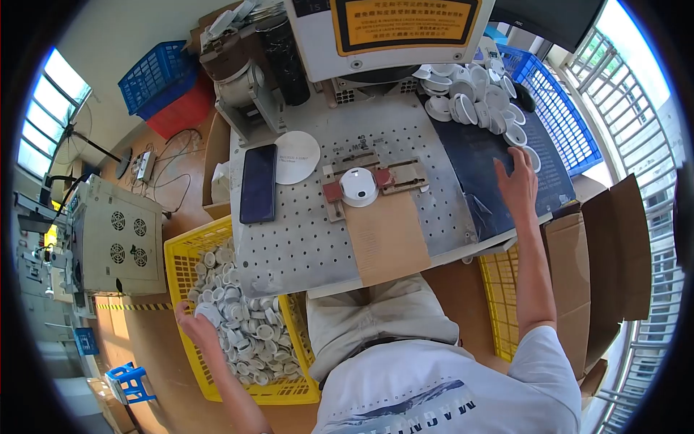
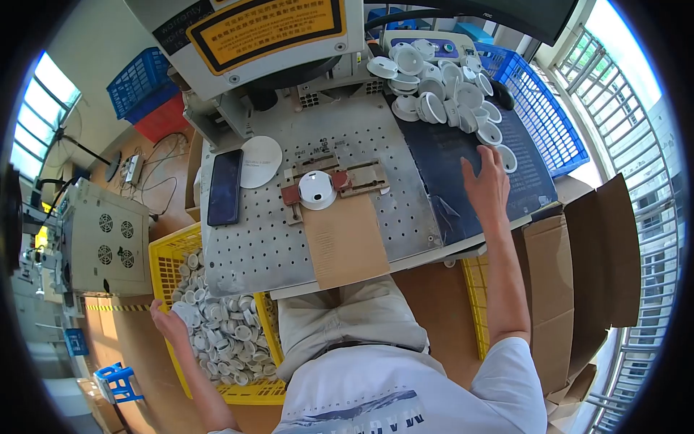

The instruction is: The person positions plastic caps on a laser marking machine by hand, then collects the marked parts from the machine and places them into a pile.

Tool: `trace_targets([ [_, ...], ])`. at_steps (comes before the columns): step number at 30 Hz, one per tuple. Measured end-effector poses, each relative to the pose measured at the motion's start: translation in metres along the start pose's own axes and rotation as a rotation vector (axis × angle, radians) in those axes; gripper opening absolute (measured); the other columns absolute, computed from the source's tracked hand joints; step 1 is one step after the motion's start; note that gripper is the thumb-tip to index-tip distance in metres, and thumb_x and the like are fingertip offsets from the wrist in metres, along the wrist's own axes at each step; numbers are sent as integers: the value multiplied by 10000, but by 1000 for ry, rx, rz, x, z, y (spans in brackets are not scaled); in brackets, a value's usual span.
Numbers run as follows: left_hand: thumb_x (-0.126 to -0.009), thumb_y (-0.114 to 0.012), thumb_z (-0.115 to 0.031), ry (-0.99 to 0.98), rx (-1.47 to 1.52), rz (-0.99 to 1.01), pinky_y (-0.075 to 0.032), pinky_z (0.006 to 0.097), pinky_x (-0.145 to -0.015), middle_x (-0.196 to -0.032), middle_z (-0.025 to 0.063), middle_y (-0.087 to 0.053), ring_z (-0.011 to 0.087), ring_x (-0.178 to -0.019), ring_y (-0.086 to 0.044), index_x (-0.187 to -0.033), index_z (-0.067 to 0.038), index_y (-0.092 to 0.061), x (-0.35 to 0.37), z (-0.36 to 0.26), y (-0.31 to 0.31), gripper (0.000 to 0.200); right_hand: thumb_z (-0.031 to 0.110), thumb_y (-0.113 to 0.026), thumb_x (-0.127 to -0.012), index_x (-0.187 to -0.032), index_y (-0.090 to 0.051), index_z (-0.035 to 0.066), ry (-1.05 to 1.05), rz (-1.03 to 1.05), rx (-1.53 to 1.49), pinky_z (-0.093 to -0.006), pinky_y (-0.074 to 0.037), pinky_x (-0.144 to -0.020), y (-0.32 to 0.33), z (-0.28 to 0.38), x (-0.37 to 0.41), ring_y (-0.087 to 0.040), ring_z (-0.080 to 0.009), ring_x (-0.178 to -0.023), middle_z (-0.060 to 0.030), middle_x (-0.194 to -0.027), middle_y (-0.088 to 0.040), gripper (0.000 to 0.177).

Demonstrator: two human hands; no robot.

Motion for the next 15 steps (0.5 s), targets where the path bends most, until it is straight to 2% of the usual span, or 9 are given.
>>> trace_targets([
  [1,-724,-462,111,30,-38,-43,-394,445,-995,-1163,240,-564,419,-1114,-533,-1096,107,-539,-4,1,6,379,214,-690,-874,-1130,-631,36,-11,2,-4,-426,-534,-801,0,-17,-1,-677,-357,-928,-161,-1205,-634,317],
  [3,-722,-464,112,4,30,-23,-386,443,-1008,-1178,246,-556,422,-1138,-522,-1107,112,-535,-20,-19,5,391,245,-668,-895,-1148,-630,38,-148,65,105,-464,-501,-888,1,-42,-4,-632,-391,-1066,-173,-1216,-623,329],
  [6,-706,-479,119,-111,167,42,-368,451,-1042,-1219,246,-539,417,-1209,-488,-1037,147,-555,-40,-104,-6,341,211,-644,-910,-1135,-630,39,-155,114,66,-465,-511,-852,-15,-75,-1,-643,-403,-1017,-187,-1163,-638,284],
  [8,-695,-489,115,-296,148,105,-356,467,-1060,-1240,239,-531,413,-1231,-468,-873,170,-584,-40,-175,-23,209,193,-630,-917,-1110,-634,38,-146,89,33,-470,-513,-834,-24,-88,1,-644,-410,-993,-194,-1135,-643,247],
  [9,-674,-525,101,-412,177,154,-355,479,-1061,-1262,230,-525,410,-1230,-465,-732,171,-581,-39,-207,-35,107,174,-615,-923,-1084,-638,37,-131,65,4,-474,-515,-816,-26,-91,1,-646,-417,-968,-200,-1108,-648,213],
  [10,-652,-569,83,-560,243,150,-367,469,-1046,-1263,242,-524,417,-1209,-464,-684,171,-591,-35,-238,-50,95,174,-615,-923,-1084,-638,37,-129,60,6,-474,-515,-816,-25,-92,1,-646,-417,-968,-200,-1108,-648,213],
  [11,-636,-596,67,-687,275,167,-384,460,-1020,-1271,252,-512,423,-1177,-471,-652,148,-614,-29,-275,-62,85,164,-608,-926,-1053,-641,35,-130,69,35,-479,-513,-792,-24,-92,0,-646,-421,-946,-199,-1069,-656,184],
  [14,-689,-629,-15,-921,237,281,-393,481,-969,-1071,262,-617,415,-1154,-476,-673,59,-694,-6,-362,-95,99,146,-603,-929,-1000,-644,26,-113,74,33,-463,-516,-744,-8,-77,-5,-655,-410,-889,-190,-983,-670,145],
  [15,-689,-629,-15,-915,250,275,-393,481,-969,-1071,262,-617,415,-1154,-476,-673,59,-694,2,-377,-108,99,139,-606,-930,-979,-645,20,-106,78,2,-442,-519,-720,2,-66,-5,-665,-395,-853,-183,-935,-677,134],
])
Point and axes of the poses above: each hand's wrist, its own x-axis away from the middle knuckle, its own y-axis out of the back of the hand, z = x × y, the point moved 1 cm from there along -x, towards the middle knuckle
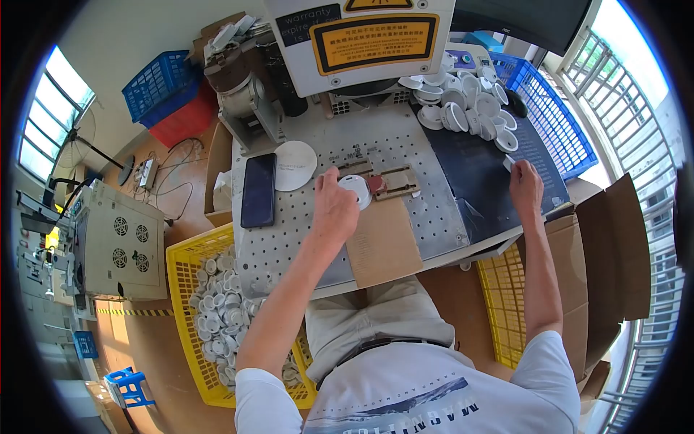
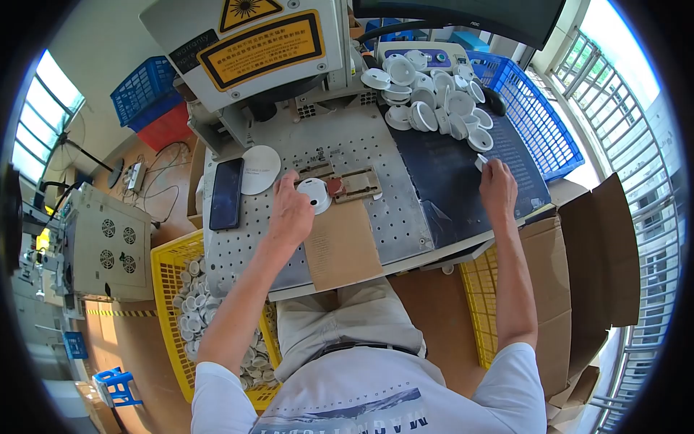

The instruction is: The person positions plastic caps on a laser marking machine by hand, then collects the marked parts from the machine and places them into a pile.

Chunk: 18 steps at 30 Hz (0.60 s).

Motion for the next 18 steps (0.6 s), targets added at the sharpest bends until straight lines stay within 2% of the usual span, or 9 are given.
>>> trace_targets([
  [2,-725,-647,-91,-135,-175,159,-394,483,-911,-891,221,-652,377,-1119,-486,-688,4,-722,-11,-20,-29,127,133,-615,-936,-964,-640,11,-15,49,-339,-398,-511,-668,23,48,15,-668,-315,-733,-167,-817,-667,128],
  [3,-725,-647,-91,-148,-157,154,-394,483,-911,-891,221,-652,377,-1119,-486,-688,4,-722,-14,-28,-28,127,132,-624,-941,-942,-627,-11,-41,88,-497,-343,-494,-626,20,64,26,-622,-203,-652,-114,-737,-640,143],
  [6,-737,-645,-136,-166,-233,343,-381,440,-840,-765,129,-638,328,-1050,-484,-690,-80,-741,-1,-40,-24,121,174,-557,-1008,-967,-605,0,-449,725,-1175,-220,-307,-397,31,128,53,-451,-43,-481,9,-686,-521,186],
  [8,-729,-646,-135,-220,-194,317,-384,447,-854,-837,147,-639,331,-1053,-485,-694,-71,-741,27,-50,-9,119,171,-543,-1013,-987,-594,6,-559,945,-1266,-228,-298,-379,15,157,63,-443,-49,-469,3,-695,-519,175],
  [10,-721,-648,-134,-254,-170,289,-387,453,-868,-909,165,-641,333,-1057,-486,-699,-62,-740,59,-44,4,119,171,-531,-1018,-994,-590,4,-546,969,-1251,-226,-288,-373,-7,179,72,-438,-46,-463,2,-692,-521,179],
  [13,-648,-665,-45,-20,-110,115,-404,485,-907,-1177,241,-538,381,-1040,-496,-684,-4,-698,111,5,23,63,181,-571,-992,-1036,-592,6,-445,1002,-1204,-265,-380,-424,-21,189,76,-483,-101,-503,-46,-737,-564,182],
  [15,-599,-665,18,171,-87,47,-406,482,-934,-1227,249,-507,405,-1049,-502,-663,44,-657,137,42,38,69,242,-655,-930,-1115,-583,18,196,591,-663,-363,-505,-590,-7,196,71,-611,-236,-646,-130,-933,-626,300],
  [16,-571,-663,43,258,-88,1,-402,468,-953,-1207,238,-523,410,-1062,-506,-651,65,-638,146,51,47,87,242,-655,-930,-1115,-583,18,209,600,-656,-363,-505,-590,5,203,69,-611,-236,-646,-130,-933,-626,300],
  [18,-575,-660,47,276,-98,-26,-402,469,-949,-1207,233,-523,408,-1062,-507,-653,71,-638,157,60,58,84,303,-715,-862,-1197,-557,37,377,620,-395,-443,-521,-769,30,216,69,-653,-364,-840,-174,-1155,-597,456],
])
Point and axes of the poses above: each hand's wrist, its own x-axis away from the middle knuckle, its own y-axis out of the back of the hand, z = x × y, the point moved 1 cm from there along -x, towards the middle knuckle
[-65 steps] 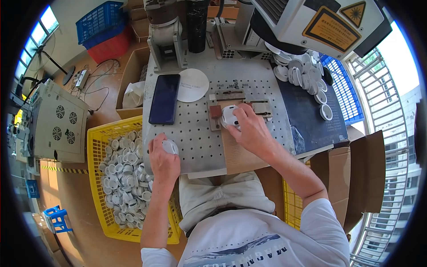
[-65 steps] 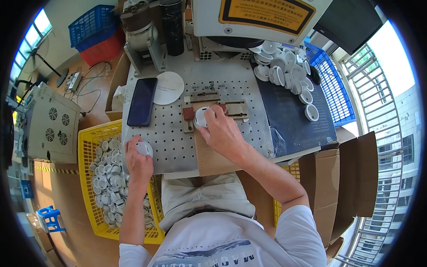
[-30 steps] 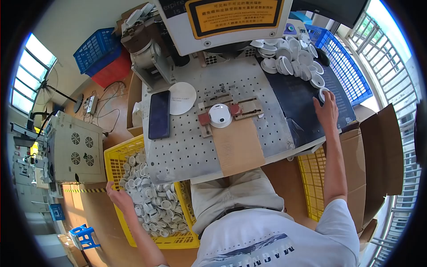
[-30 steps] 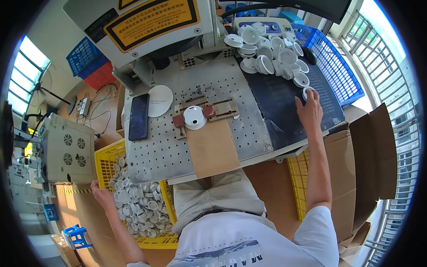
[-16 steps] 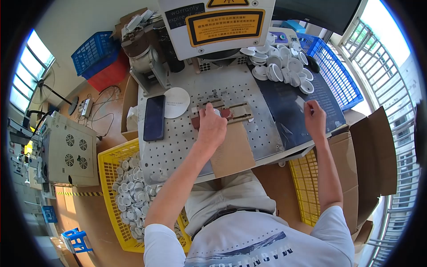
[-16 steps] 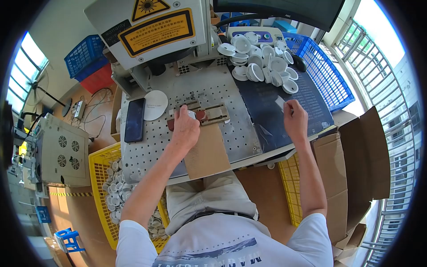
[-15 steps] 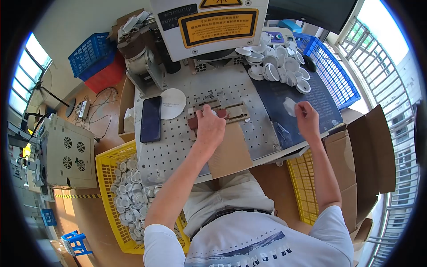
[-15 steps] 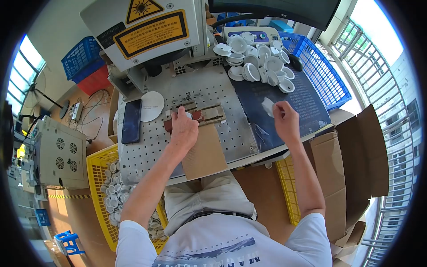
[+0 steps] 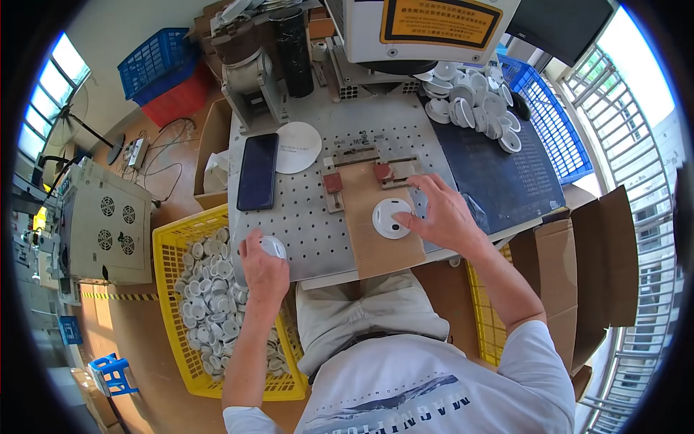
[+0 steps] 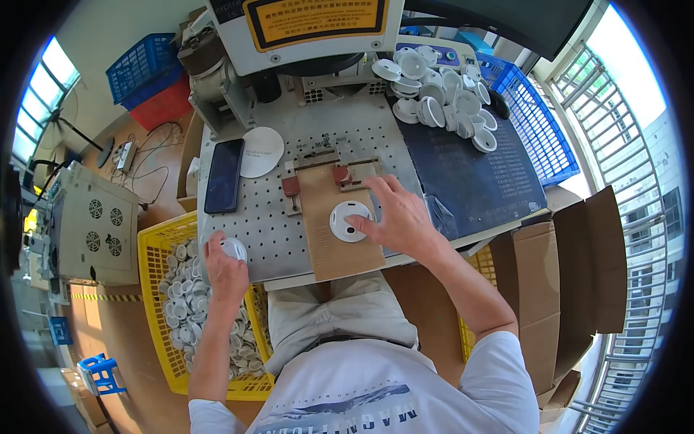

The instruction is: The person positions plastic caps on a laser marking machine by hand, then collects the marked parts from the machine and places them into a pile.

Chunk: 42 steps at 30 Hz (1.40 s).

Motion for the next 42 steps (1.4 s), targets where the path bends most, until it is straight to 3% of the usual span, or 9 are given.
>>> trace_targets([
  [3,-582,-657,54,24,-12,-23,-400,471,-942,-1209,226,-521,406,-1062,-508,-658,78,-641,1,1,-2,82,314,-716,-848,-1190,-541,41,83,138,95,-474,-518,-769,-22,6,5,-659,-390,-903,-167,-1234,-569,472],
  [13,-598,-720,24,43,6,-28,-413,462,-906,-1259,222,-472,422,-1048,-479,-660,51,-646,-1,-2,-2,100,181,-679,-834,-1089,-539,25,305,120,54,-467,-518,-727,-46,27,-38,-647,-387,-865,-166,-1183,-565,331],
  [22,-586,-738,11,48,29,8,-406,463,-916,-1253,219,-480,423,-1064,-481,-744,51,-663,-1,-2,1,179,163,-683,-846,-1064,-519,7,276,40,29,-501,-514,-726,-59,27,-53,-638,-423,-855,-185,-1139,-563,315],
  [24,-583,-738,11,59,29,-4,-403,464,-920,-1248,219,-484,422,-1064,-484,-722,50,-664,-2,-2,-1,162,159,-688,-852,-1079,-548,24,184,99,43,-462,-524,-759,-59,28,-57,-644,-406,-897,-211,-1280,-561,299],
  [27,-576,-733,16,59,19,-19,-401,464,-925,-1239,219,-493,420,-1058,-489,-684,51,-661,-2,-1,-2,134,165,-688,-855,-1106,-553,24,205,11,113,-466,-530,-785,-70,18,-66,-643,-419,-943,-243,-1337,-533,318],
  [30,-569,-719,29,44,10,-30,-406,461,-921,-1235,216,-500,419,-1052,-494,-663,58,-655,-1,-2,-2,118,170,-671,-882,-1103,-511,24,218,19,111,-498,-540,-772,-70,18,-68,-651,-437,-932,-230,-1343,-521,309],
  [35,-596,-658,60,54,43,-53,-419,462,-916,-1208,216,-523,419,-1045,-503,-665,86,-638,3,3,5,76,169,-685,-869,-1116,-541,20,200,-94,-21,-471,-551,-724,-71,14,-50,-665,-403,-871,-210,-1306,-542,323],
  [39,-673,-539,84,342,124,-125,-399,485,-971,-1155,242,-549,427,-1105,-506,-947,123,-603,40,38,40,284,137,-682,-864,-1094,-584,17,159,-238,-181,-411,-548,-641,-56,-8,-19,-667,-339,-742,-161,-1227,-592,278],
  [42,-729,-483,94,589,-44,-152,-384,474,-991,-1161,256,-553,427,-1131,-503,-1078,127,-549,90,114,55,356,78,-662,-866,-1057,-599,13,83,-318,-214,-366,-526,-598,-45,-42,0,-643,-284,-635,-139,-1142,-635,212],
])
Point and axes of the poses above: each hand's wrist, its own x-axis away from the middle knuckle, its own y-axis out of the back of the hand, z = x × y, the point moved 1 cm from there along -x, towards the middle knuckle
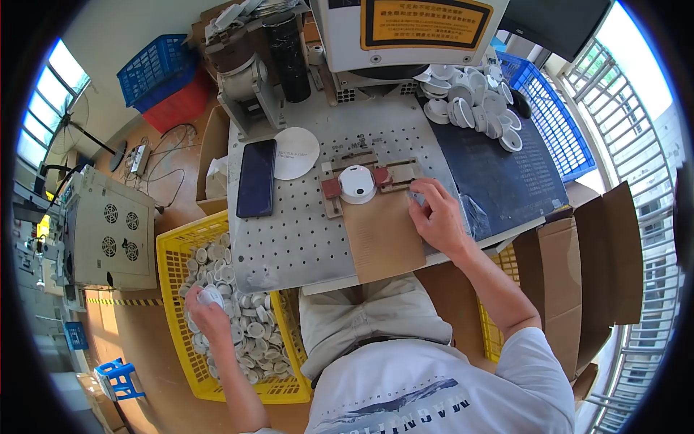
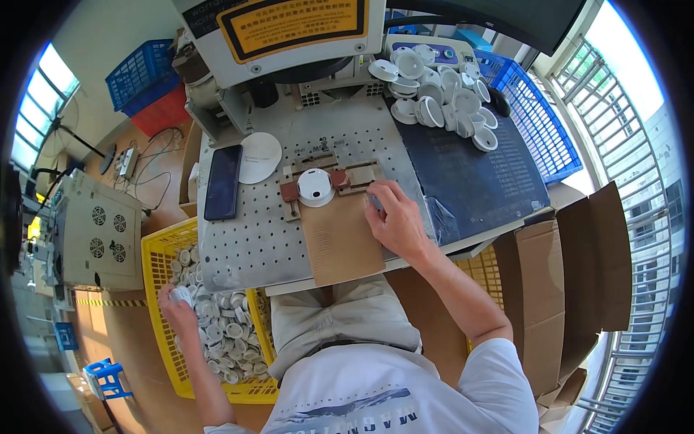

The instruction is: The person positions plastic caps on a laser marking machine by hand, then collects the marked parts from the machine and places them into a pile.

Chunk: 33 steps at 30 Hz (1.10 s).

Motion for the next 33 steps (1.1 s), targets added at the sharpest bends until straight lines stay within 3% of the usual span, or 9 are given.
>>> trace_targets([
  [5,-730,-432,106,73,-228,-165,-411,445,-966,-1107,247,-591,425,-1094,-546,-1100,92,-554,-7,68,15,390,9,-652,-849,-1027,-610,1,-90,-114,-12,-316,-490,-553,25,-26,6,-600,-204,-545,-128,-1045,-657,183],
  [8,-700,-431,113,0,-106,-218,-413,436,-945,-1057,235,-587,412,-1056,-542,-1068,81,-551,-24,11,13,388,13,-653,-849,-1031,-611,4,-99,-120,-20,-318,-487,-545,27,-30,2,-596,-210,-542,-120,-1041,-656,187],
  [10,-671,-450,127,-36,92,-37,-389,437,-973,-1077,213,-558,404,-1031,-524,-1095,67,-524,-26,-46,1,435,15,-657,-846,-1031,-612,7,-63,-107,-1,-310,-484,-545,25,-31,2,-588,-203,-538,-114,-1023,-656,191],
  [16,-588,-518,69,-576,633,463,-457,423,-797,-921,168,-520,366,-884,-525,-993,27,-523,46,-226,-64,407,9,-645,-844,-1001,-627,15,12,-113,-104,-289,-473,-530,50,-35,-6,-579,-183,-532,-102,-955,-652,158],
  [21,-558,-619,33,-790,672,560,-433,423,-745,-878,141,-487,347,-814,-490,-968,4,-497,80,-303,-85,430,11,-646,-837,-934,-648,6,-14,-454,32,-280,-469,-525,118,-97,-73,-587,-163,-541,-111,-868,-659,97],
  [23,-552,-622,33,-711,669,597,-423,423,-730,-864,132,-472,340,-801,-480,-934,-8,-486,83,-303,-96,407,48,-647,-842,-944,-661,5,-33,-530,133,-309,-482,-544,147,-143,-111,-612,-191,-568,-128,-896,-682,111],
  [29,-542,-616,21,-658,536,583,-406,420,-704,-819,110,-433,326,-772,-460,-854,-47,-452,88,-305,-106,359,265,-673,-853,-1097,-679,39,-210,-445,281,-431,-512,-838,200,-275,-212,-670,-295,-924,-186,-1090,-673,333],
  [32,-538,-634,-40,-663,484,576,-405,418,-684,-821,99,-425,319,-763,-453,-828,-58,-443,90,-299,-112,348,498,-673,-822,-1386,-547,119,-395,-276,463,-444,-391,-1081,206,-316,-253,-476,-376,-1294,-234,-1359,-534,691],
  [33,-538,-634,-40,-667,472,574,-405,418,-684,-821,99,-425,319,-763,-453,-828,-58,-443,90,-302,-112,348,498,-673,-822,-1386,-547,119,-396,-280,450,-444,-391,-1081,205,-320,-264,-476,-376,-1294,-234,-1359,-534,691],
])
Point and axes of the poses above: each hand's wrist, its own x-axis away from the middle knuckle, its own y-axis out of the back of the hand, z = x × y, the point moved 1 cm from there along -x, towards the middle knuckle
